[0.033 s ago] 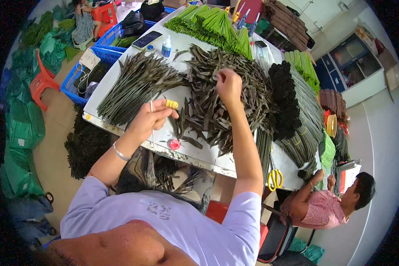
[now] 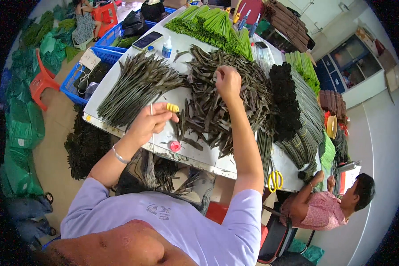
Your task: The person ties artificial leaves onto plastic stems to create decorative branches.
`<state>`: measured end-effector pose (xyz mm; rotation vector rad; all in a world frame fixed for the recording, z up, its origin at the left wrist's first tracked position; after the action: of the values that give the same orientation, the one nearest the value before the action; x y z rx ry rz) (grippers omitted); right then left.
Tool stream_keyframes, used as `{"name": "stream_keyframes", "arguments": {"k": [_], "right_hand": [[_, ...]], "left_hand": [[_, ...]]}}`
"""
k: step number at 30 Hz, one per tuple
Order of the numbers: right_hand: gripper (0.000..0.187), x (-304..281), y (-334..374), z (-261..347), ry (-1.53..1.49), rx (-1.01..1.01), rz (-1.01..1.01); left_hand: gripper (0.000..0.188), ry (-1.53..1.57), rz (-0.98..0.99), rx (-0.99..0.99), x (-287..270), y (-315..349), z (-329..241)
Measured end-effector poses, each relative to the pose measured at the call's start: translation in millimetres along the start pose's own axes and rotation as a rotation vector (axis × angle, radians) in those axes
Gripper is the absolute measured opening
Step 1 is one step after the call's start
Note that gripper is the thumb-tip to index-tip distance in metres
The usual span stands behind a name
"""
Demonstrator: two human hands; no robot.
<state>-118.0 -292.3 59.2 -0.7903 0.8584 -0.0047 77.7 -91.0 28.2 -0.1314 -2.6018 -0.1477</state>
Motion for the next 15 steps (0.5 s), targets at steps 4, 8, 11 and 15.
{"name": "stream_keyframes", "arguments": {"k": [4, 8, 11, 15], "right_hand": [[0.022, 44, -33, -14, 0.345, -0.28, -0.007], [0.012, 65, -47, -39, 0.505, -0.126, 0.179], [0.01, 55, -49, -53, 0.138, -0.01, -0.058], [0.01, 7, -29, -13, -0.441, 0.175, 0.047]], "left_hand": [[0.016, 0.079, 0.049, -0.069, 1, 17, 0], [0.018, 0.043, 0.081, -0.082, 1, 28, -2], [0.018, 0.056, 0.069, -0.084, -3, 29, -6], [0.019, 0.037, 0.03, -0.006, -12, 17, -4]]}}
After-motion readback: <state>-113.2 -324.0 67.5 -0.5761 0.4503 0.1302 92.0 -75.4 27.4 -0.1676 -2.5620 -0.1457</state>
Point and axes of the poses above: each hand's wrist, its own y-axis away from the middle knuckle, its own x-axis out of the palm, z = x × y, the point moved 1 cm from there along -y, towards the middle knuckle, and after that the axes turned 3 degrees about -z, right-handed, at the moved point
